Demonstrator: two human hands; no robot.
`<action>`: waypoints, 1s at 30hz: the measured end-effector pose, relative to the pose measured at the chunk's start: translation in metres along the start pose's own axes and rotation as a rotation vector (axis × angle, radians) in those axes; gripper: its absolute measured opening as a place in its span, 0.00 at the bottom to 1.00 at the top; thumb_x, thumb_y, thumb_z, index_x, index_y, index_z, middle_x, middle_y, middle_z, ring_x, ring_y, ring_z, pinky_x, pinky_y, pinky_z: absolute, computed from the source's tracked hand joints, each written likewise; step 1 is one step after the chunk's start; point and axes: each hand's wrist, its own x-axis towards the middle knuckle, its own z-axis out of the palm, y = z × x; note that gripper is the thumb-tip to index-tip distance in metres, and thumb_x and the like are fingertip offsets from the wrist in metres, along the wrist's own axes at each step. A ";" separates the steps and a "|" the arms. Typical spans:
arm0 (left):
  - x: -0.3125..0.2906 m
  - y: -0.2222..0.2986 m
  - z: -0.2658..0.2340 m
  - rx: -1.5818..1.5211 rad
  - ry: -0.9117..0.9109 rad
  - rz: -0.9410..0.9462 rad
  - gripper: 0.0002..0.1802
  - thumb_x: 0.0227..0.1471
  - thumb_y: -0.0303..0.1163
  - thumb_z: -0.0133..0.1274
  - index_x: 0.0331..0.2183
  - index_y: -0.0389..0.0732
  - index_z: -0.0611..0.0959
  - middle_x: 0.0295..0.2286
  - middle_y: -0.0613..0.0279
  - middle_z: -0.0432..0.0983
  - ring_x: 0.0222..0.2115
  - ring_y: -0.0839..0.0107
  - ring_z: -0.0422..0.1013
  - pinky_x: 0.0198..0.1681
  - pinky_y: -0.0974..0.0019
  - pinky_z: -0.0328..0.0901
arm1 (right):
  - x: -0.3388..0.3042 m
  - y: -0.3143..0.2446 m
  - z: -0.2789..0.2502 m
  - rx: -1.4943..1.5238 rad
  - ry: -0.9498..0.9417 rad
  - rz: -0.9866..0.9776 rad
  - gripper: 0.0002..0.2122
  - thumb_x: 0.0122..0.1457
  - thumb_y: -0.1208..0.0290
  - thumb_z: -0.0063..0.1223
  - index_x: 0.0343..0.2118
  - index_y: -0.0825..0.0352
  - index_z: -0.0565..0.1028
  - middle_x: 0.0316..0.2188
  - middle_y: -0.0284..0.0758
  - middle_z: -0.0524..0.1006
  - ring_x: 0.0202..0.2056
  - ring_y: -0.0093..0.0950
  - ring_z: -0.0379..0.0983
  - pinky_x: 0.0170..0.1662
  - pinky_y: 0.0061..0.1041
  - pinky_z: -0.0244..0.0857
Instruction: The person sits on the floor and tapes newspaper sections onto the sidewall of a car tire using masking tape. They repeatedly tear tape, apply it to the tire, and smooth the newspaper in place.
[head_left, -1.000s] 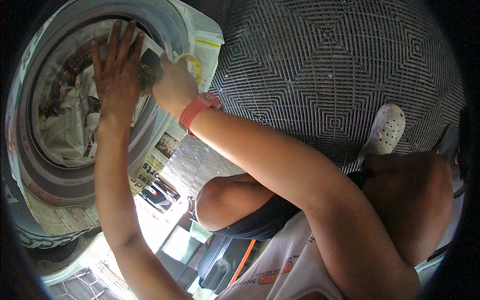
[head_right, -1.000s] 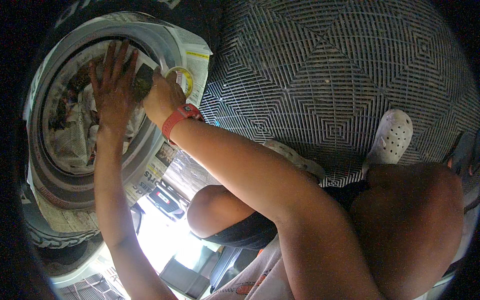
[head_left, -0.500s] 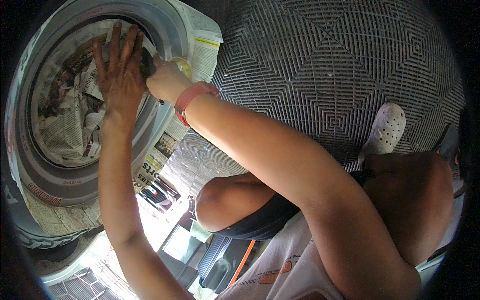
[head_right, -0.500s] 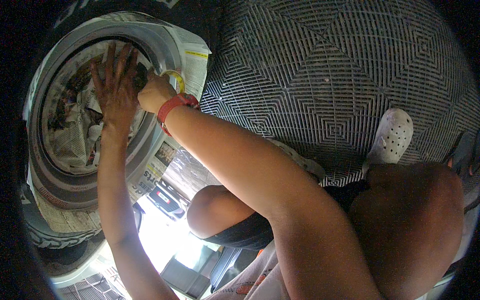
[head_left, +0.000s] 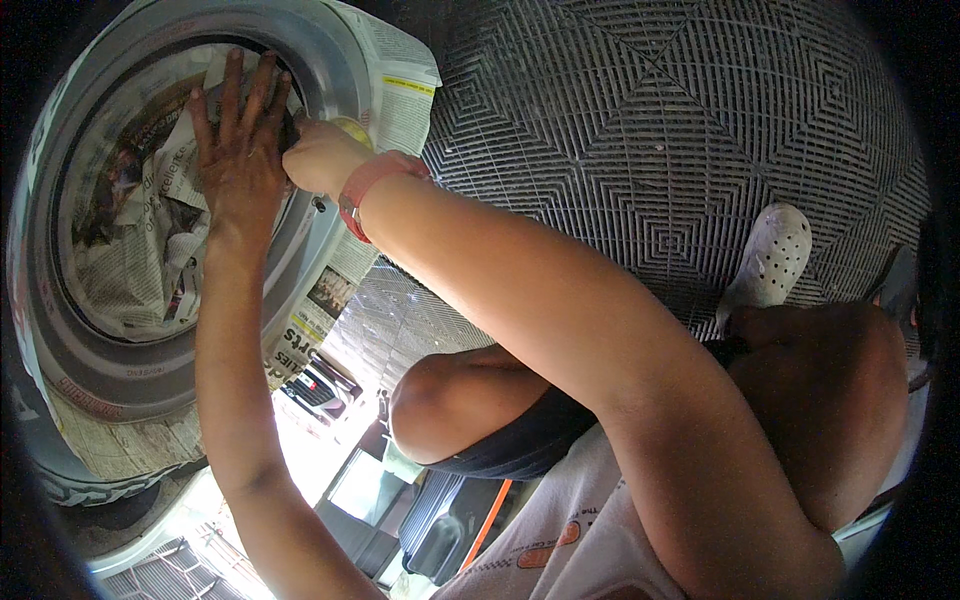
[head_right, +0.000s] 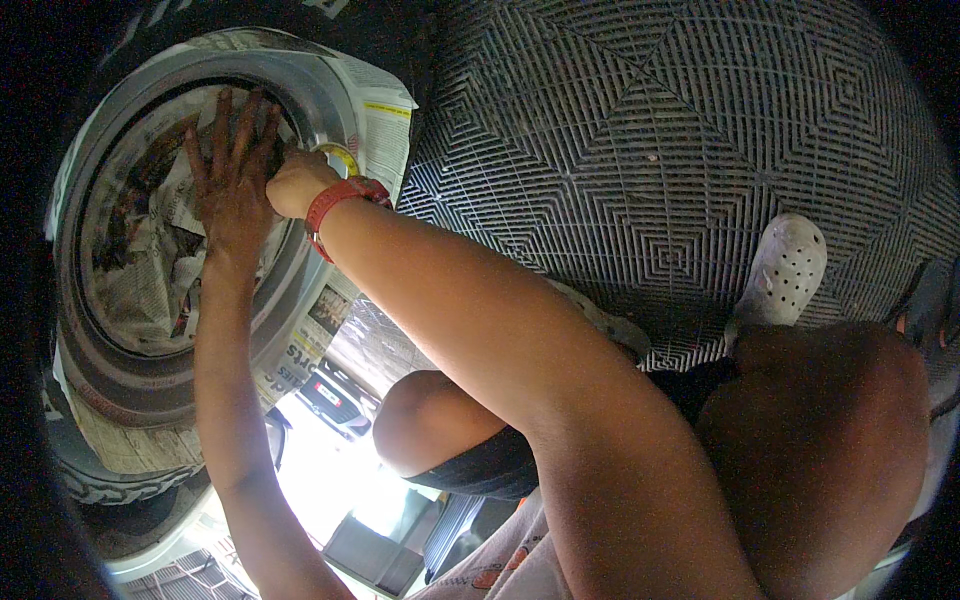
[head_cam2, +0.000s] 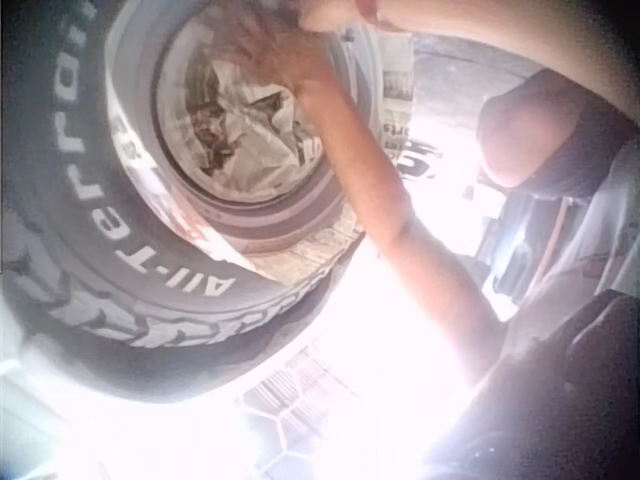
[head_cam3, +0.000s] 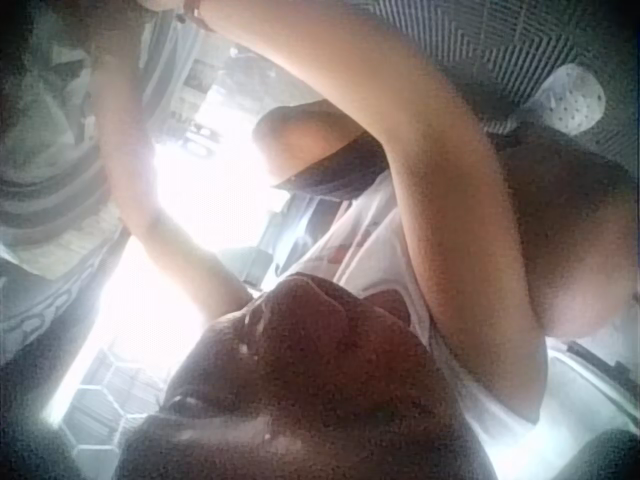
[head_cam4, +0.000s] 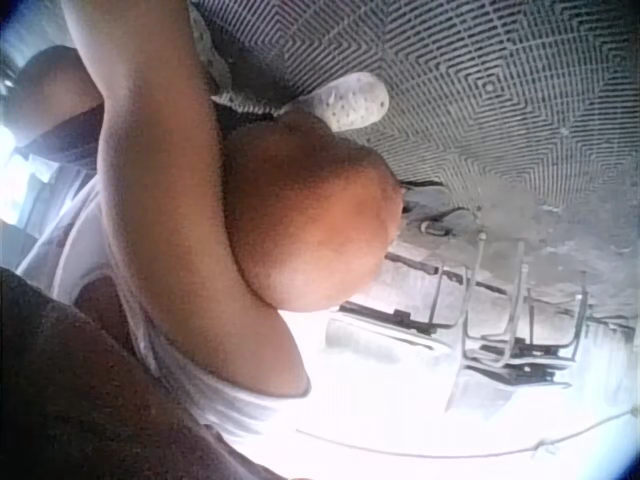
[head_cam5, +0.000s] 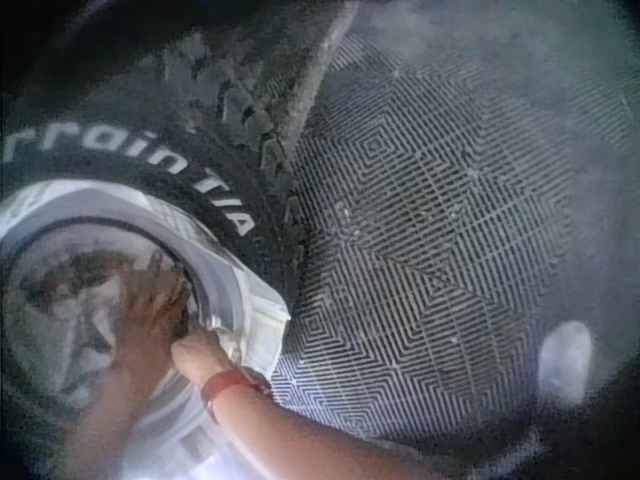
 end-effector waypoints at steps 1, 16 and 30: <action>0.001 -0.001 0.000 0.002 0.011 0.005 0.31 0.66 0.53 0.49 0.68 0.63 0.76 0.76 0.76 0.51 0.77 0.63 0.42 0.78 0.37 0.34 | 0.000 -0.002 0.003 0.213 0.101 0.132 0.16 0.63 0.71 0.51 0.49 0.67 0.86 0.57 0.54 0.80 0.60 0.52 0.77 0.64 0.49 0.69; 0.022 -0.005 -0.010 -0.059 -0.002 0.094 0.33 0.60 0.52 0.53 0.67 0.69 0.77 0.76 0.77 0.49 0.78 0.65 0.39 0.79 0.39 0.32 | -0.003 0.024 0.021 0.136 0.530 -0.075 0.21 0.58 0.73 0.55 0.54 0.71 0.82 0.48 0.58 0.83 0.52 0.53 0.81 0.58 0.46 0.74; 0.003 -0.004 -0.001 -0.139 -0.034 0.088 0.34 0.56 0.51 0.62 0.64 0.66 0.80 0.75 0.75 0.51 0.77 0.66 0.40 0.79 0.40 0.34 | -0.062 -0.010 0.030 0.934 0.639 0.287 0.18 0.63 0.78 0.53 0.55 0.75 0.80 0.47 0.56 0.82 0.47 0.47 0.81 0.55 0.38 0.73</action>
